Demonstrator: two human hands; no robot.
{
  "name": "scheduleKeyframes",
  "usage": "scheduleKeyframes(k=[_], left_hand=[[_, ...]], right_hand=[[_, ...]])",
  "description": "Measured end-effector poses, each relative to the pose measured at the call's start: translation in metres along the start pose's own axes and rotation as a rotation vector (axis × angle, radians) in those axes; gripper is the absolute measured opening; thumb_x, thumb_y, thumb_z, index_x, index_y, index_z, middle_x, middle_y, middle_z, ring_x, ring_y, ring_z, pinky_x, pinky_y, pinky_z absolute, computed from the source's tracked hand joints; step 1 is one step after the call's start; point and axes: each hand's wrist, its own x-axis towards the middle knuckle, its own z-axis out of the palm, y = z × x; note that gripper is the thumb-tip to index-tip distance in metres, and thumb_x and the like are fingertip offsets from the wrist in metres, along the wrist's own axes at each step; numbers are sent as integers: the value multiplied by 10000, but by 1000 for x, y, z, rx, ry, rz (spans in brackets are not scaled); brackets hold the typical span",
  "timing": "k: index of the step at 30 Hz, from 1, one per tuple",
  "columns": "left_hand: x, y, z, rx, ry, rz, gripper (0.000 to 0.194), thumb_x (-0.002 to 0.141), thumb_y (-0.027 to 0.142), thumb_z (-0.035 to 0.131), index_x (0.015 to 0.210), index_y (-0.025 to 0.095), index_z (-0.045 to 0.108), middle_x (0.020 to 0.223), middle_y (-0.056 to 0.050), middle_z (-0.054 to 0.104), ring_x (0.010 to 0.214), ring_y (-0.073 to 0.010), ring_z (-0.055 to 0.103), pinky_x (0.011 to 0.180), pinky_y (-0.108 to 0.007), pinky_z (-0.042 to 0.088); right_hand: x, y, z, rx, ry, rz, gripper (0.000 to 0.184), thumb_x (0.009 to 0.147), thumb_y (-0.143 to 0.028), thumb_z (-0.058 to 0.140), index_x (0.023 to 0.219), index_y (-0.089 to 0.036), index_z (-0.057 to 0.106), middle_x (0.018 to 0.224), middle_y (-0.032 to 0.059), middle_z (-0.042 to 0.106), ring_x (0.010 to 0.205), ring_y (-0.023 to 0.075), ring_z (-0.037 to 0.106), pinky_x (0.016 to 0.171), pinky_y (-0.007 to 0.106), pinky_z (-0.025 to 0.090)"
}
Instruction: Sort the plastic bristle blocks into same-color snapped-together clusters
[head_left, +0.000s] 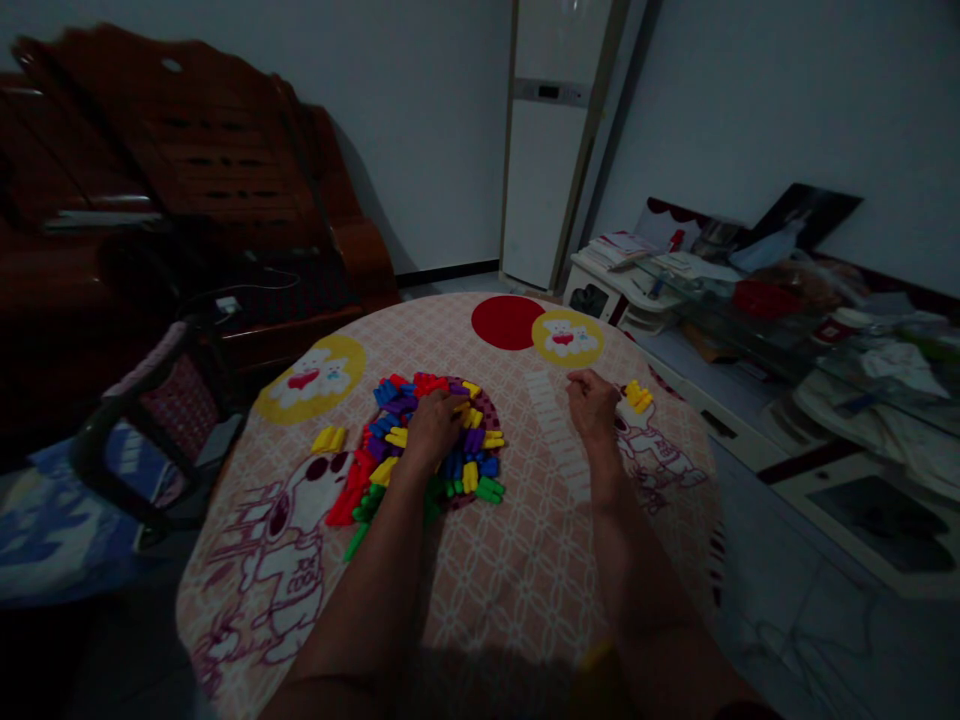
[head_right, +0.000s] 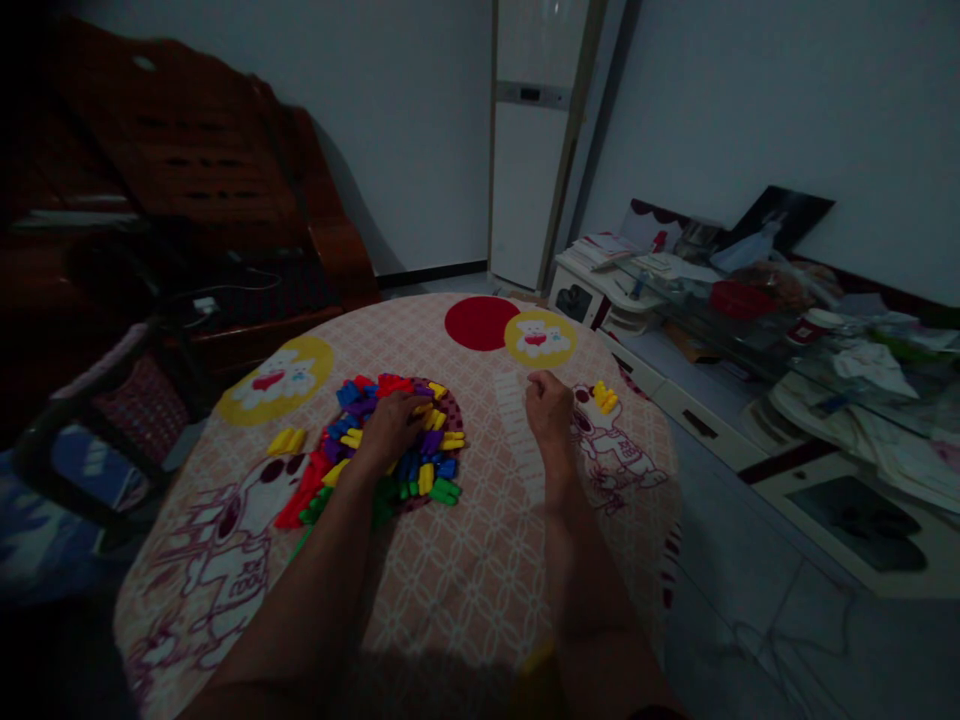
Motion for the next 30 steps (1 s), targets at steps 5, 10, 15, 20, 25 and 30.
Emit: scheduleKeyframes(k=[5, 10, 15, 20, 25, 30], left_hand=[[0, -1, 3, -36, -37, 7, 388, 894, 204, 545, 1245, 163, 705, 1202, -147, 716, 1130, -306, 656, 991, -425, 510], [1, 7, 3, -58, 88, 50, 382, 879, 178, 546, 1218, 177, 720, 1253, -131, 692, 1195, -291, 613, 1048, -430, 483], [1, 15, 3, 25, -54, 71, 374, 859, 250, 618, 1212, 204, 735, 1232, -133, 704, 1179, -314, 614, 1037, -441, 478], [2, 18, 5, 122, -71, 48, 314, 826, 256, 646, 1120, 184, 731, 1246, -153, 693, 1183, -341, 599, 1019, -459, 469], [1, 25, -1, -18, -19, 32, 318, 772, 292, 701, 1067, 174, 680, 1074, -122, 733, 1061, -318, 651, 937, -432, 505], [0, 37, -6, -447, 149, -55, 325, 777, 307, 674, 1076, 182, 669, 955, -63, 750, 840, -219, 705, 775, -324, 547]], right_hand=[[-7, -3, 8, 47, -172, -6, 281, 769, -193, 512, 901, -191, 759, 764, 28, 731, 727, 188, 665, 721, 286, 515], [-13, -7, 20, 70, -349, -28, 257, 783, -182, 544, 903, -198, 771, 744, 17, 720, 707, 174, 664, 694, 271, 517], [-15, -9, 25, 100, -437, -46, 232, 786, -166, 562, 876, -201, 773, 721, 9, 710, 683, 164, 660, 678, 257, 507], [-18, -13, 26, 131, -545, -60, 237, 781, -147, 591, 923, -178, 778, 718, 12, 707, 669, 157, 650, 687, 258, 506], [-20, -20, 28, 155, -578, -83, 244, 791, -149, 627, 977, -170, 783, 786, 20, 731, 731, 147, 659, 751, 258, 509], [-23, -31, 28, 304, -652, -58, 403, 785, -135, 641, 1172, -171, 746, 901, 22, 744, 776, 137, 665, 755, 251, 521]])
